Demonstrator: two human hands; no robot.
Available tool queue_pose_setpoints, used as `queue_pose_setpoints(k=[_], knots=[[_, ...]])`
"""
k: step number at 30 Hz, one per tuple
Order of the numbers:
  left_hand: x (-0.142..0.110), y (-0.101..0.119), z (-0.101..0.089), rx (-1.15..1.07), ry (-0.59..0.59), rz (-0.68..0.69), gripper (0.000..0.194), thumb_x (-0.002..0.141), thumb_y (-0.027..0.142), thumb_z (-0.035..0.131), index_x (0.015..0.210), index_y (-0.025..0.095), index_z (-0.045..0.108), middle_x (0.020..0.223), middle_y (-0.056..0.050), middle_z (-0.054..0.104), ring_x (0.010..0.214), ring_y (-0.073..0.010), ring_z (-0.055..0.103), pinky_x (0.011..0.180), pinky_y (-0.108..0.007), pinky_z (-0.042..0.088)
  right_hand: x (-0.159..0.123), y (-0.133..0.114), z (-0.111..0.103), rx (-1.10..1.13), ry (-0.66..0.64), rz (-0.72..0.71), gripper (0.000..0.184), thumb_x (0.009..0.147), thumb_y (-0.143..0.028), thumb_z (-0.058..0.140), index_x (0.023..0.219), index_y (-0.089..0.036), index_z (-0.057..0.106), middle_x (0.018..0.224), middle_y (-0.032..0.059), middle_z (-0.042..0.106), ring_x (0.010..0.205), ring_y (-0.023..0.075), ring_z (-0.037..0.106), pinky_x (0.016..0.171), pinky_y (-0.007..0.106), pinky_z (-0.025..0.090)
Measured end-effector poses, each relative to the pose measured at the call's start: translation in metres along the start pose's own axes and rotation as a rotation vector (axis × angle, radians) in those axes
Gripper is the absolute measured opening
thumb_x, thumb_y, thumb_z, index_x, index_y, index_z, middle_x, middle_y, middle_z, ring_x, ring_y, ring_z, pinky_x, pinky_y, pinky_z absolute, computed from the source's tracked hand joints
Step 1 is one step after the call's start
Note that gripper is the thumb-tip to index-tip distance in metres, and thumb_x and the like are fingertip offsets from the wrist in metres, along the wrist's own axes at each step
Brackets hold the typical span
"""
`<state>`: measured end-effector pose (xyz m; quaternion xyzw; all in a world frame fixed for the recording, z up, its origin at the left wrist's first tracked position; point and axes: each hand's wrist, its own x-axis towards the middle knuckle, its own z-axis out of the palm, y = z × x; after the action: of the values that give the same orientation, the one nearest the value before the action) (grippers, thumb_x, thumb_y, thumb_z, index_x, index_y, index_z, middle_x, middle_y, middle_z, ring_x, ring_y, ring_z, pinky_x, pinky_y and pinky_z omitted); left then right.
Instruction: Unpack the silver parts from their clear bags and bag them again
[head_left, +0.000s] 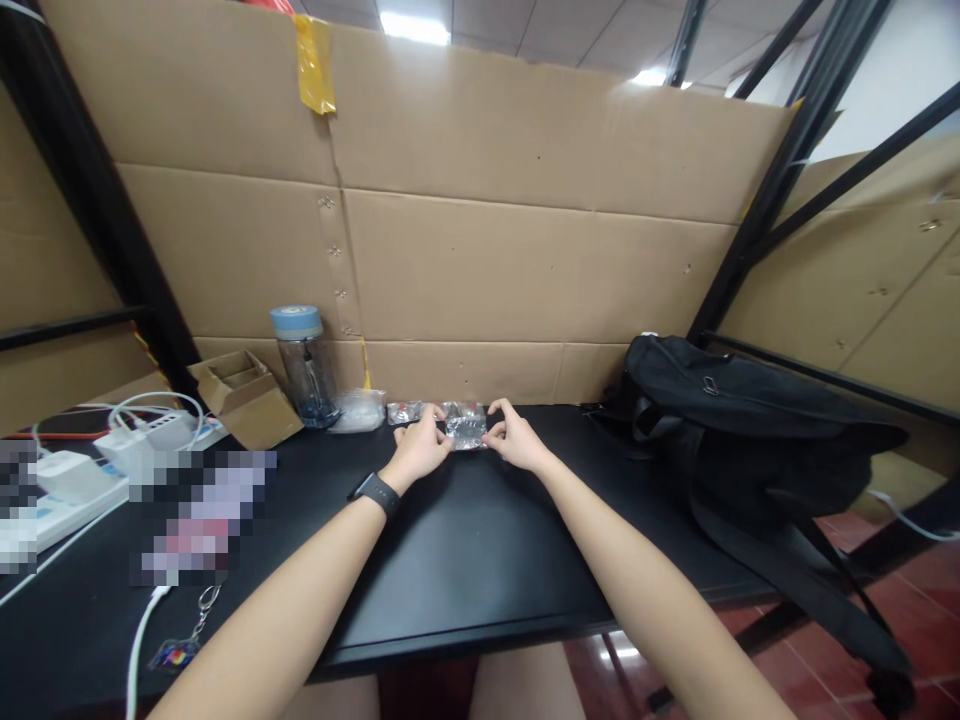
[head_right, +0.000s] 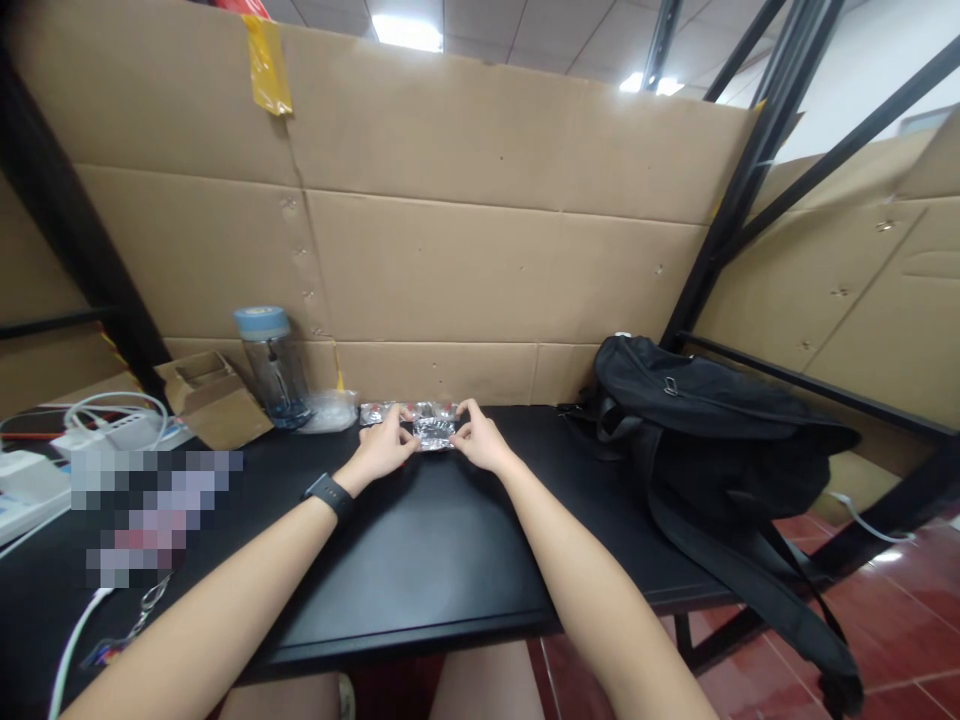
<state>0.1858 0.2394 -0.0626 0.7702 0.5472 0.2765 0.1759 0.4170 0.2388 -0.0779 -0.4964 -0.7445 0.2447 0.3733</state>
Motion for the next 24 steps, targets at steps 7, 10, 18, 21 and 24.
queue_pose_setpoints(k=[7, 10, 18, 21, 24], knots=[[-0.008, 0.002, 0.005, 0.287, -0.003, 0.213, 0.029, 0.094, 0.025, 0.048, 0.112, 0.029, 0.070, 0.111, -0.008, 0.072, 0.121, -0.0301, 0.055, 0.102, -0.051, 0.033, -0.002, -0.015, 0.002, -0.343, -0.139, -0.159, 0.037, 0.087, -0.009, 0.051, 0.106, -0.024, 0.078, 0.091, 0.0045, 0.073, 0.085, 0.0171, 0.066, 0.088, 0.029, 0.047], [-0.008, -0.002, 0.007, 0.330, -0.005, 0.275, 0.031, 0.095, 0.027, 0.047, 0.108, 0.030, 0.075, 0.128, -0.009, 0.065, 0.132, -0.0325, 0.044, 0.106, -0.054, 0.032, -0.005, -0.020, 0.004, -0.539, -0.105, -0.175, 0.037, 0.081, -0.010, 0.061, 0.110, -0.026, 0.079, 0.115, 0.0097, 0.067, 0.106, 0.0235, 0.058, 0.095, 0.036, 0.043], [-0.007, -0.002, 0.004, 0.282, -0.041, 0.281, 0.024, 0.088, 0.033, 0.061, 0.109, 0.028, 0.073, 0.126, -0.009, 0.068, 0.135, -0.0343, 0.043, 0.111, -0.059, 0.027, -0.001, -0.022, 0.009, -0.599, -0.136, -0.094, 0.023, 0.100, -0.027, 0.055, 0.111, -0.026, 0.075, 0.103, 0.0093, 0.074, 0.104, 0.0226, 0.060, 0.092, 0.040, 0.029], [-0.003, -0.003, 0.005, 0.220, 0.009, 0.215, 0.020, 0.094, 0.032, 0.055, 0.099, 0.028, 0.073, 0.116, -0.007, 0.073, 0.128, -0.0322, 0.050, 0.108, -0.058, 0.029, 0.001, -0.024, 0.003, -0.538, -0.058, -0.051, 0.027, 0.103, -0.032, 0.049, 0.107, -0.025, 0.075, 0.094, 0.0074, 0.076, 0.096, 0.0209, 0.065, 0.091, 0.039, 0.030], [0.002, -0.002, 0.004, 0.126, 0.019, 0.109, 0.023, 0.095, 0.039, 0.055, 0.093, 0.027, 0.075, 0.115, -0.005, 0.074, 0.122, -0.0312, 0.055, 0.104, -0.054, 0.034, 0.001, -0.025, -0.004, -0.355, -0.008, 0.016, 0.028, 0.101, -0.038, 0.051, 0.107, -0.022, 0.074, 0.088, 0.0047, 0.076, 0.084, 0.0188, 0.068, 0.086, 0.035, 0.038]])
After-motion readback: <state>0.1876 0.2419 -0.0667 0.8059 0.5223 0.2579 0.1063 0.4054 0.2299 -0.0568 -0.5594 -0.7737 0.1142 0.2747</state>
